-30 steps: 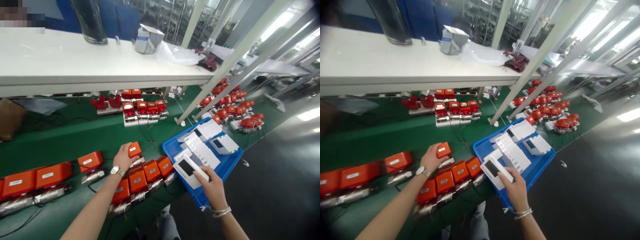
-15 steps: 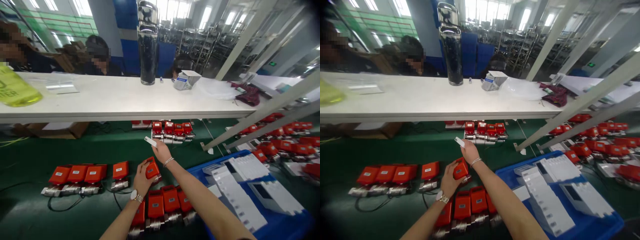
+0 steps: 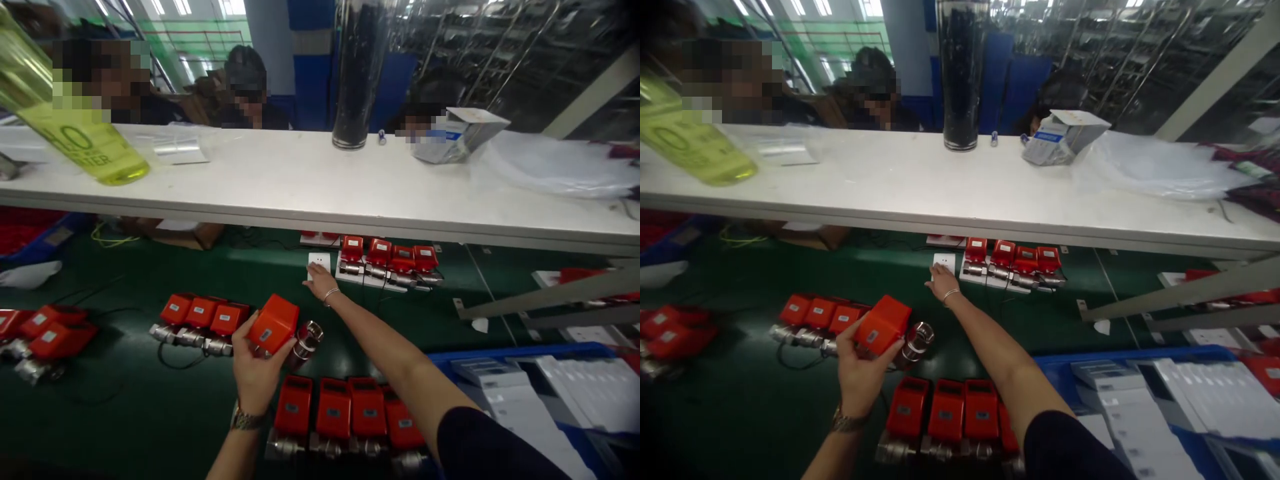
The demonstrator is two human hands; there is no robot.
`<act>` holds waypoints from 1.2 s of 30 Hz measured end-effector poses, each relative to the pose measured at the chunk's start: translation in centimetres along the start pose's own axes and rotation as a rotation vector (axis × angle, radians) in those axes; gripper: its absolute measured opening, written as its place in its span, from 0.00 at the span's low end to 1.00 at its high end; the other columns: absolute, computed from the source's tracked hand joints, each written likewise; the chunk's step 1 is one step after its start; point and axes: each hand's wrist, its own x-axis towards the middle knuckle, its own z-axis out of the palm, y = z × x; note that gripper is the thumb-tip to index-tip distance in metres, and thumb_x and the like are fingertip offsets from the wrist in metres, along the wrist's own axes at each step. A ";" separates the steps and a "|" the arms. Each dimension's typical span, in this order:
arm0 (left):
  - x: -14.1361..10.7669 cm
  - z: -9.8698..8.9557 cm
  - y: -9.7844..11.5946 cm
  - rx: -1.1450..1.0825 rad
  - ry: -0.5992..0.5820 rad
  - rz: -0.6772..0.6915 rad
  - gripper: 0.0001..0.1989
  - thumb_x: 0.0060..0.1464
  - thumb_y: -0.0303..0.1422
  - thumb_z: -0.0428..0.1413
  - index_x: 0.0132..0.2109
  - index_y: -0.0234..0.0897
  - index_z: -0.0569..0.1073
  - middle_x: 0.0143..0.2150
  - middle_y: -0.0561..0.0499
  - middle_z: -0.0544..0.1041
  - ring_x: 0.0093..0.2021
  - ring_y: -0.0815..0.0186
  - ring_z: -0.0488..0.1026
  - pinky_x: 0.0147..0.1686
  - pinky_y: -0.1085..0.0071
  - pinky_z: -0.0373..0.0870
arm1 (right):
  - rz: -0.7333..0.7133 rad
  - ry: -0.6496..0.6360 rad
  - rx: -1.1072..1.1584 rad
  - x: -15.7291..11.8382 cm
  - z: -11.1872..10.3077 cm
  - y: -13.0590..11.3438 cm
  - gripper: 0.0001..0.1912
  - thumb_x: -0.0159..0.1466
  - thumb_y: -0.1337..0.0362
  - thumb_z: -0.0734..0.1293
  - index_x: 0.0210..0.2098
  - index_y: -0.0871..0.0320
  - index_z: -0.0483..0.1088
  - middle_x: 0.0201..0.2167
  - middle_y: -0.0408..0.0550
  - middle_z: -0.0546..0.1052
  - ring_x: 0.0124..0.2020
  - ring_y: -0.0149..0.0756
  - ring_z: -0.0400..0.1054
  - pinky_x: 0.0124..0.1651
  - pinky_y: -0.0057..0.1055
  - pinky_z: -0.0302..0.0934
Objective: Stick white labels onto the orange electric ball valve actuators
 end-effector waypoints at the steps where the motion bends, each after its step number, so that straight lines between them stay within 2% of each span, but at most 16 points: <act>1: 0.5 0.1 0.0 -0.013 -0.001 0.015 0.44 0.42 0.42 0.73 0.63 0.43 0.64 0.63 0.39 0.67 0.58 0.50 0.74 0.52 0.52 0.80 | 0.026 0.008 0.063 -0.9 -0.4 -0.1 0.25 0.69 0.57 0.68 0.63 0.58 0.66 0.69 0.57 0.62 0.70 0.52 0.52 0.71 0.56 0.48; 3: 1.7 0.4 0.1 0.009 -0.015 0.103 0.42 0.43 0.42 0.73 0.63 0.42 0.65 0.64 0.39 0.67 0.59 0.50 0.72 0.53 0.52 0.79 | 0.093 0.014 0.206 -3.8 -1.2 -0.3 0.22 0.71 0.54 0.63 0.61 0.57 0.68 0.64 0.57 0.69 0.65 0.48 0.62 0.67 0.49 0.57; 5: 3.6 1.1 0.1 0.100 -0.050 0.248 0.40 0.44 0.42 0.72 0.62 0.41 0.66 0.62 0.39 0.68 0.61 0.49 0.70 0.55 0.50 0.76 | 0.167 -0.006 0.361 -7.6 -1.9 -0.7 0.24 0.73 0.48 0.58 0.57 0.56 0.71 0.55 0.55 0.76 0.54 0.45 0.73 0.56 0.44 0.68; 8: 7.7 3.3 -0.3 0.255 -0.169 0.410 0.39 0.45 0.41 0.72 0.61 0.40 0.66 0.61 0.41 0.70 0.61 0.49 0.69 0.62 0.47 0.69 | 0.274 -0.010 0.560 -14.2 -2.1 -1.7 0.30 0.71 0.40 0.55 0.54 0.56 0.71 0.50 0.55 0.79 0.44 0.43 0.77 0.43 0.40 0.72; 11: 12.6 7.4 -1.3 0.337 -0.369 0.448 0.38 0.45 0.39 0.72 0.60 0.39 0.65 0.60 0.42 0.70 0.61 0.52 0.69 0.63 0.53 0.67 | 0.353 0.018 0.678 -20.5 -2.0 -2.8 0.33 0.65 0.35 0.61 0.49 0.57 0.73 0.47 0.57 0.79 0.43 0.45 0.76 0.42 0.40 0.71; 13: 15.6 10.6 -2.1 0.372 -0.458 0.444 0.39 0.44 0.40 0.72 0.60 0.38 0.66 0.59 0.42 0.70 0.59 0.53 0.70 0.61 0.55 0.69 | 0.380 -0.021 0.777 -24.1 -2.1 -3.3 0.32 0.62 0.36 0.66 0.48 0.57 0.73 0.48 0.56 0.78 0.42 0.45 0.75 0.42 0.40 0.70; 16: 18.9 15.0 -2.9 0.444 -0.587 0.428 0.38 0.46 0.43 0.70 0.60 0.36 0.67 0.55 0.41 0.73 0.56 0.51 0.72 0.58 0.56 0.70 | 0.400 -0.060 0.907 -28.4 -2.9 -3.4 0.26 0.62 0.41 0.70 0.48 0.55 0.75 0.49 0.54 0.78 0.47 0.47 0.73 0.51 0.42 0.67; 18: 20.3 17.2 -3.3 0.491 -0.664 0.414 0.37 0.47 0.46 0.69 0.60 0.35 0.68 0.52 0.40 0.75 0.53 0.50 0.73 0.55 0.56 0.70 | 0.412 -0.047 0.931 -30.5 -3.5 -3.2 0.24 0.62 0.42 0.70 0.48 0.53 0.76 0.48 0.53 0.78 0.51 0.49 0.72 0.55 0.44 0.64; 21: 21.8 19.1 -4.1 0.558 -0.745 0.376 0.37 0.47 0.48 0.68 0.59 0.33 0.69 0.49 0.39 0.77 0.49 0.49 0.74 0.51 0.57 0.71 | 0.475 -0.004 0.995 -32.6 -4.3 -2.8 0.25 0.60 0.40 0.70 0.47 0.51 0.77 0.46 0.53 0.79 0.50 0.51 0.72 0.55 0.45 0.64; 24: 22.6 19.8 -5.0 0.608 -0.791 0.342 0.38 0.45 0.49 0.68 0.58 0.32 0.69 0.48 0.38 0.77 0.51 0.47 0.73 0.53 0.57 0.69 | 0.539 0.038 1.053 -33.6 -4.3 -2.7 0.26 0.57 0.39 0.71 0.45 0.48 0.78 0.44 0.52 0.79 0.48 0.53 0.73 0.54 0.46 0.65; 28: 23.2 20.4 -5.4 0.627 -0.857 0.336 0.40 0.42 0.51 0.69 0.57 0.34 0.69 0.51 0.38 0.77 0.56 0.46 0.72 0.55 0.57 0.68 | 0.550 0.029 1.119 -33.9 -3.9 -2.5 0.24 0.56 0.39 0.72 0.46 0.45 0.79 0.43 0.50 0.80 0.47 0.51 0.74 0.54 0.45 0.65; 31: 23.3 20.8 -5.1 0.609 -0.877 0.344 0.44 0.38 0.51 0.71 0.58 0.33 0.69 0.54 0.37 0.75 0.57 0.45 0.71 0.56 0.57 0.68 | 0.546 0.003 1.083 -33.6 -4.0 -2.3 0.23 0.58 0.41 0.72 0.48 0.44 0.78 0.43 0.51 0.80 0.48 0.51 0.73 0.52 0.43 0.66; 34: 23.0 19.7 -4.6 0.584 -0.819 0.328 0.49 0.39 0.51 0.71 0.62 0.29 0.65 0.58 0.31 0.73 0.57 0.43 0.71 0.56 0.54 0.69 | 0.512 -0.024 1.010 -33.2 -4.7 -2.3 0.24 0.61 0.41 0.70 0.51 0.46 0.76 0.46 0.53 0.78 0.51 0.52 0.72 0.53 0.44 0.65; 36: 22.2 17.2 -4.4 0.560 -0.753 0.308 0.52 0.45 0.53 0.68 0.67 0.26 0.58 0.62 0.28 0.68 0.58 0.43 0.71 0.56 0.52 0.69 | 0.504 -0.012 0.989 -33.3 -5.1 -2.5 0.25 0.61 0.42 0.69 0.52 0.47 0.76 0.47 0.54 0.78 0.52 0.53 0.71 0.55 0.46 0.64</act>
